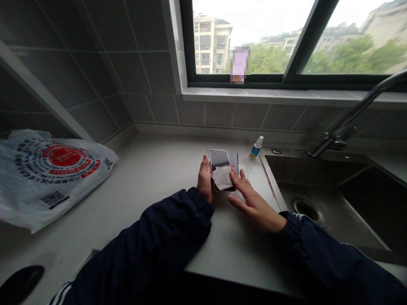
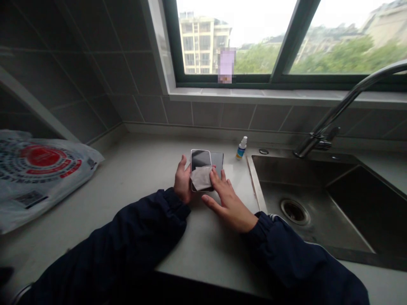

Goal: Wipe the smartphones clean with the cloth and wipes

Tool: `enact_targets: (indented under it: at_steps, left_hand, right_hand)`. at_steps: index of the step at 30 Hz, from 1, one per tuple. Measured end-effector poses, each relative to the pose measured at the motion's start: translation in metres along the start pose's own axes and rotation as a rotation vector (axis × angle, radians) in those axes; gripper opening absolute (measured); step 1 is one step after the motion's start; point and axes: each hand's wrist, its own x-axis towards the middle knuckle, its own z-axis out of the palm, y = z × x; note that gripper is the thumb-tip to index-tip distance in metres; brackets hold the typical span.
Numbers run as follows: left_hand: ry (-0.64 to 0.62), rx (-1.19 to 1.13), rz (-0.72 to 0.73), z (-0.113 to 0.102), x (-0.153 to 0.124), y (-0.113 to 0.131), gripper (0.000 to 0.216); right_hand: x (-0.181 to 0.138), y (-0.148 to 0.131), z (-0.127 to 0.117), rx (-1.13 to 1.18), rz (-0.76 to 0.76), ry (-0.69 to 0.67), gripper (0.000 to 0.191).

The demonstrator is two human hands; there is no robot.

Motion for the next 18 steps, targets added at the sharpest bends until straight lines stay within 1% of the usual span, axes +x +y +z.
enact_targets:
  at_steps: [4, 9, 13, 18]
  left_hand:
    - [-0.058, -0.009, -0.064, 0.005, -0.001, -0.005, 0.064]
    - [-0.167, -0.011, -0.152, 0.008, -0.005, -0.007, 0.068]
    - [-0.254, 0.021, -0.265, 0.002, -0.01, -0.008, 0.07]
    - [-0.281, 0.088, -0.346, -0.007, -0.009, -0.014, 0.074]
  right_hand:
    - [0.001, 0.004, 0.003, -0.115, 0.057, 0.05, 0.076]
    - [0.003, 0.005, -0.001, -0.169, 0.097, 0.106, 0.076]
    - [0.005, 0.006, -0.005, -0.219, 0.15, 0.155, 0.078]
    - [0.006, 0.009, -0.006, -0.325, 0.123, 0.211, 0.073]
